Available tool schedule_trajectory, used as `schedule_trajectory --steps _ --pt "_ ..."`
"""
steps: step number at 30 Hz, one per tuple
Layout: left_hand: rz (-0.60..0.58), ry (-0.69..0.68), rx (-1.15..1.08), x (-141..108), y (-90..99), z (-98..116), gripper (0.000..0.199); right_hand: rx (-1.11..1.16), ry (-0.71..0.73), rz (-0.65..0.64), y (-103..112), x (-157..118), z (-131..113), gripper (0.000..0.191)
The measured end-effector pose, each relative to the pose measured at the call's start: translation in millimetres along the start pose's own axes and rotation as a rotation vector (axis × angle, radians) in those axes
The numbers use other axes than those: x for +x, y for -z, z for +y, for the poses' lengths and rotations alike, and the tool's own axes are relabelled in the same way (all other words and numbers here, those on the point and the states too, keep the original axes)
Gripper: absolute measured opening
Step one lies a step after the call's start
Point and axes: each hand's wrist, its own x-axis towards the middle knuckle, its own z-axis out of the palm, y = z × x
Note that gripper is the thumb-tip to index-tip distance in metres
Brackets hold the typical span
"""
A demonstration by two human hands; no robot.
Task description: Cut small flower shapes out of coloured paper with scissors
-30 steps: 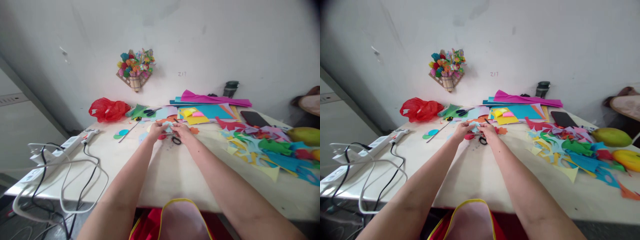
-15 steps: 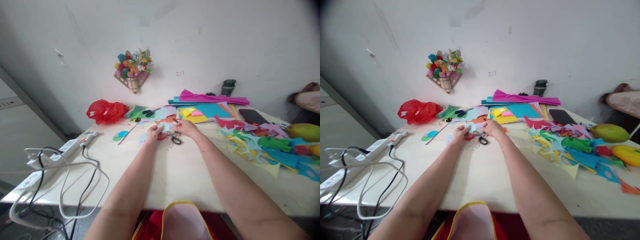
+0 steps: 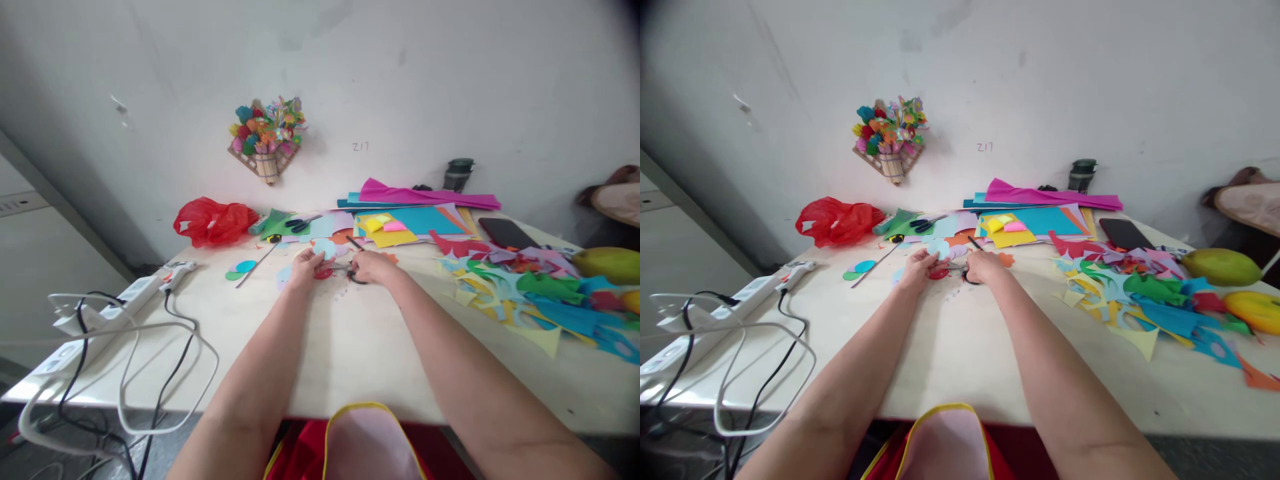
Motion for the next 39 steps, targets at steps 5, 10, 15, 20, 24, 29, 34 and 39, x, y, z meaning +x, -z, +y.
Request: schedule_trajectory --steps 5,10,15,20,24,29,34,39 --pt "-0.012 -0.008 -0.028 0.2 1.8 2.0 0.031 -0.043 0.016 0.036 2.0 -3.7 -0.4 0.03" --pt "0.002 0.012 -0.068 -2.3 0.2 7.2 0.026 -0.045 0.048 0.097 -1.8 -0.6 3.7 0.039" --pt "0.008 0.065 -0.106 -4.4 0.6 10.2 0.019 -0.022 0.04 0.081 -5.2 3.6 8.7 0.049" --pt "0.028 0.048 -0.109 -2.6 2.9 8.0 0.023 -0.046 0.036 0.139 -4.5 6.0 11.0 0.044" --pt "0.049 0.031 -0.105 -0.9 3.4 5.5 0.022 -0.022 -0.007 0.167 -2.8 8.3 14.6 0.044" --pt "0.024 0.017 -0.09 -0.5 4.0 5.5 0.026 0.077 -0.004 0.215 -6.1 14.2 22.1 0.034" --pt "0.006 0.006 -0.087 -0.7 4.7 5.5 0.029 0.627 -0.02 0.119 -11.3 20.6 22.5 0.021" --pt "-0.026 0.028 -0.065 -1.5 5.9 4.9 0.033 1.146 -0.004 0.134 -8.0 16.9 14.7 0.015"
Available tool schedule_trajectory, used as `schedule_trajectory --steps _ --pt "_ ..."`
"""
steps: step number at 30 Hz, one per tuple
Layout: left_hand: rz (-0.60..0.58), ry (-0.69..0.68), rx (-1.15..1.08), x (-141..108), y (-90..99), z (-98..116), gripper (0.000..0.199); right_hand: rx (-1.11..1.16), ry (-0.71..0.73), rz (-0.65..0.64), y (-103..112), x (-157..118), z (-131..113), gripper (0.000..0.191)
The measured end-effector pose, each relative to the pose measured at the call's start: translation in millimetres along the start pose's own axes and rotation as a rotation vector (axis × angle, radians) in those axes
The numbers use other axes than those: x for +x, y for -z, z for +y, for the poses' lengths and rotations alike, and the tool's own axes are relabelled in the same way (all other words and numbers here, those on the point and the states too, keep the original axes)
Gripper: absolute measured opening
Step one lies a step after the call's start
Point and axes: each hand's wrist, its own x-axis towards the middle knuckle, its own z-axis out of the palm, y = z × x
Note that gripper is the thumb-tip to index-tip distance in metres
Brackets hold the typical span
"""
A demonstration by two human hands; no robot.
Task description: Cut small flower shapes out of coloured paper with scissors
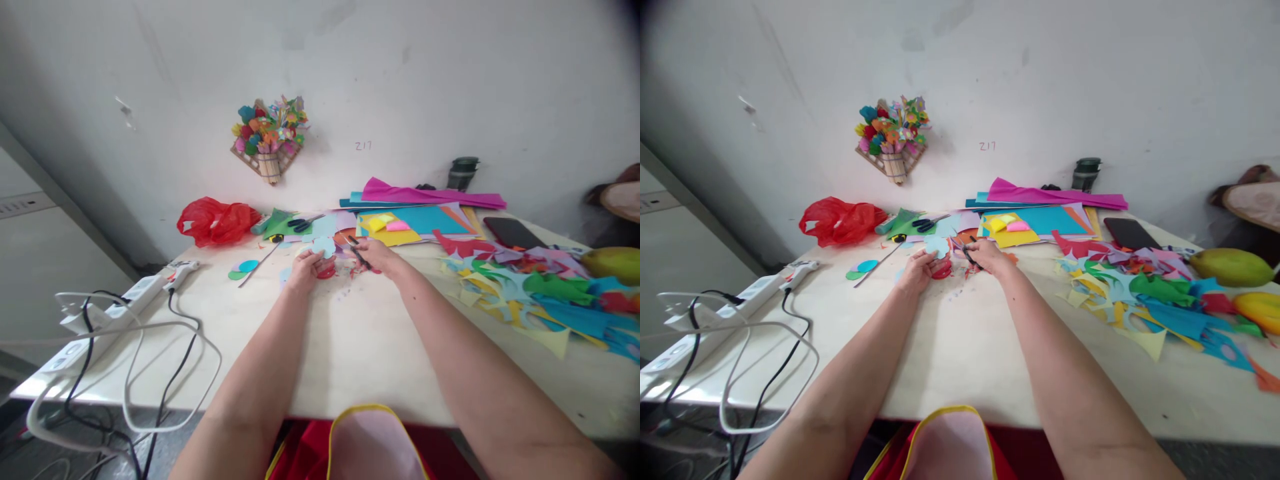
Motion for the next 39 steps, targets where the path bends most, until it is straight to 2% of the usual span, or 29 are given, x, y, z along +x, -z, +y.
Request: schedule_trajectory --steps 4,9,12,16,21,25,31,39 --pt "-0.033 0.02 0.04 -1.7 -0.3 0.1 0.04 0.215 -0.039 0.03 -4.4 -1.7 -1.7 0.021" --pt "-0.069 0.031 0.111 -4.2 -2.8 -0.5 0.043 0.348 -0.064 0.072 -12.2 -0.8 -3.0 0.02" --pt "-0.088 0.063 0.158 -5.8 -4.0 -0.6 0.042 0.4 -0.019 0.134 -16.1 -2.2 -6.9 0.026" --pt "-0.138 0.112 0.233 -8.1 -5.6 0.4 0.038 0.353 0.047 0.166 -16.5 -3.8 -9.2 0.028" --pt "-0.213 0.08 0.262 -11.1 -6.8 1.8 0.042 0.277 0.07 0.075 -14.4 -4.6 -6.9 0.033" --pt "-0.251 0.085 0.304 -11.3 -6.0 2.3 0.046 0.256 0.076 0.013 -13.0 -4.0 -3.4 0.027" --pt "-0.192 0.056 0.256 -7.5 -5.7 2.5 0.049 0.275 0.036 -0.043 -1.9 -0.1 6.9 0.014" --pt "-0.07 -0.01 0.165 -5.5 -4.0 1.8 0.04 0.07 0.095 -0.292 9.5 1.7 17.1 0.027"
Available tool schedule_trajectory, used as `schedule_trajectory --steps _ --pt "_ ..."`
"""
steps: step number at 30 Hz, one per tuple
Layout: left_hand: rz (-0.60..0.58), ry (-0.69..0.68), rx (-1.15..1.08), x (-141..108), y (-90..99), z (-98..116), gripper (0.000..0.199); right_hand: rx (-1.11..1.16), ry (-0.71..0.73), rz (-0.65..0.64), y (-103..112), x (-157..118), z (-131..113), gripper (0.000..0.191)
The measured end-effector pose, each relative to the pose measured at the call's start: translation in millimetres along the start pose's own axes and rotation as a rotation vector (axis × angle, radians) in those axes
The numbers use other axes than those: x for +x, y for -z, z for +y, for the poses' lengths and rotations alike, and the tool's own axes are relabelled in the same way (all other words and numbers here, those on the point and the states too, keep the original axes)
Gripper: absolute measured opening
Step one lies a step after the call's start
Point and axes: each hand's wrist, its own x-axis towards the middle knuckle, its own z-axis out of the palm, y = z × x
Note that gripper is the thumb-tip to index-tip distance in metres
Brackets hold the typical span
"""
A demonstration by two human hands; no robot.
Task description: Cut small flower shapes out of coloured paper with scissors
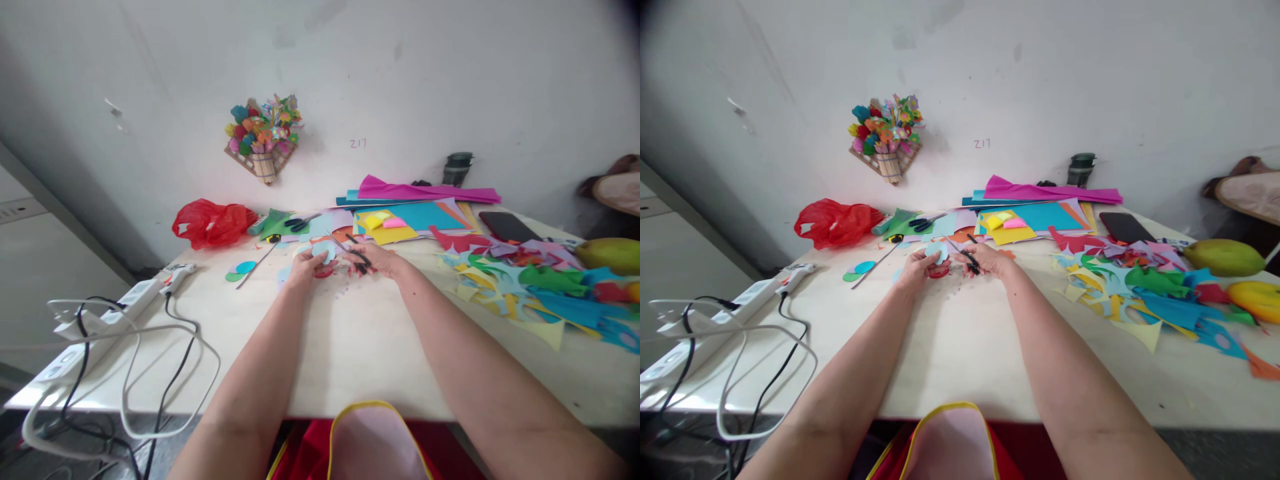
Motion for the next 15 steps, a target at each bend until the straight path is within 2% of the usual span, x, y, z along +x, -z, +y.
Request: schedule_trajectory --steps 4,15 --pt "-0.017 -0.018 -0.05 0.8 2.7 -0.9 0.039 -0.047 0.003 -0.053 0.2 0.9 4.0 0.027" --pt "-0.011 -0.069 -0.128 10.5 11.4 -10.4 0.039 0.019 -0.015 -0.108 -5.7 1.9 6.4 0.027"
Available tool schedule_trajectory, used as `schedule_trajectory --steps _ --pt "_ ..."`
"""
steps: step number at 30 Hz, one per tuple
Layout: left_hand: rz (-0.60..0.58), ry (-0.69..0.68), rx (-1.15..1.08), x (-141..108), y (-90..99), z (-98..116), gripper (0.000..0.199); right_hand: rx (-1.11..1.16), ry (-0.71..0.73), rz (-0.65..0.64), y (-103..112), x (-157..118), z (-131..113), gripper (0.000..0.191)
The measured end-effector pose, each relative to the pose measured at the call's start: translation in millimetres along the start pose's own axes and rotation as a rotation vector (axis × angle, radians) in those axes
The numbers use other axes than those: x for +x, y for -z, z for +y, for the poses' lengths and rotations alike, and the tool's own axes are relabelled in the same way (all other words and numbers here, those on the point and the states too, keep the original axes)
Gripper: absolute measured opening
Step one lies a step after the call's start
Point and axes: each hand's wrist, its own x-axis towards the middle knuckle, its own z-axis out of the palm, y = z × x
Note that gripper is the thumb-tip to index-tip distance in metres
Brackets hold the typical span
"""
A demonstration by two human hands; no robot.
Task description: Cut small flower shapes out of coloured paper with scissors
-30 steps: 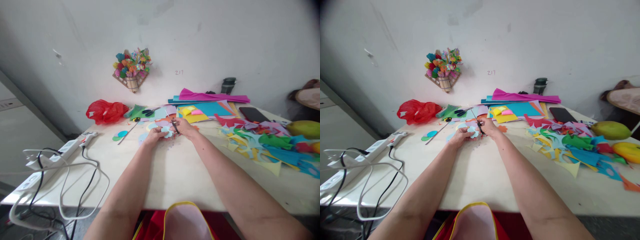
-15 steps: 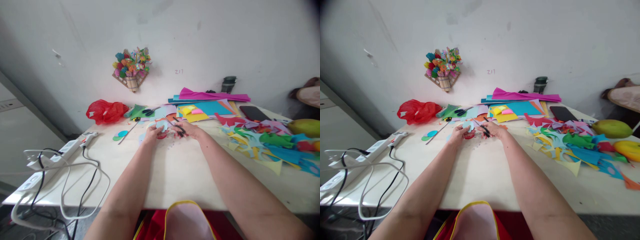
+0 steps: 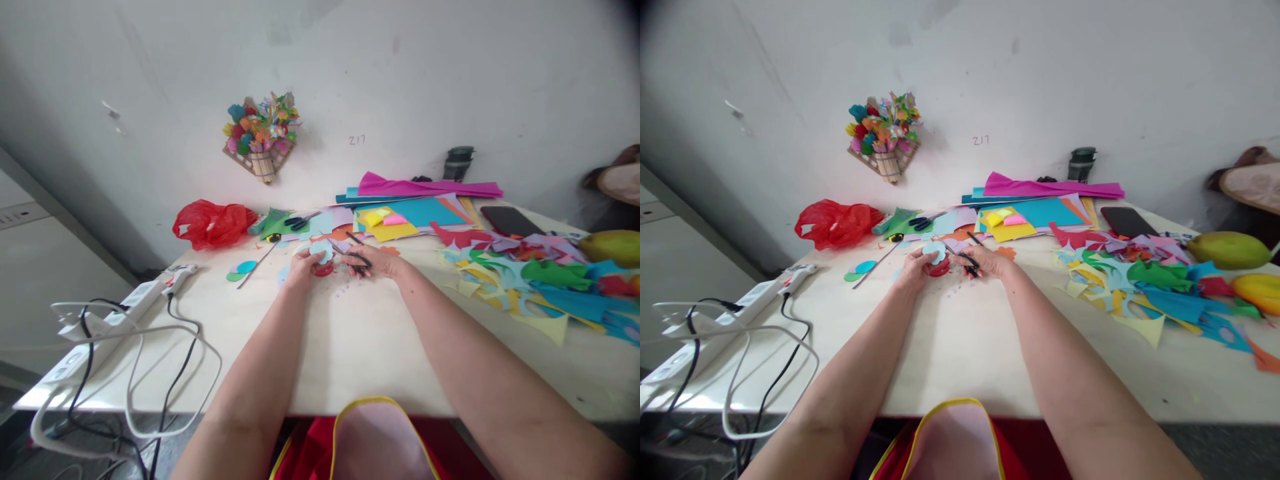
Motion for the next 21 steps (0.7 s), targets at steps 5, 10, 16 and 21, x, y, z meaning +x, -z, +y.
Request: schedule_trajectory --steps 5,10,16,21 --pt "-0.001 0.014 -0.029 -1.2 -0.9 1.0 0.038 -0.007 0.033 -0.027 3.5 4.9 8.4 0.033" --pt "0.0 0.029 -0.039 -1.5 -0.8 1.6 0.039 0.018 0.021 -0.033 3.5 5.0 8.6 0.033" --pt "-0.006 0.04 -0.032 -1.5 -0.9 1.9 0.038 0.021 0.003 -0.007 0.8 3.2 4.9 0.031" --pt "-0.016 0.029 -0.032 -1.0 -0.4 1.5 0.035 0.009 -0.001 -0.002 0.6 4.5 5.9 0.032"
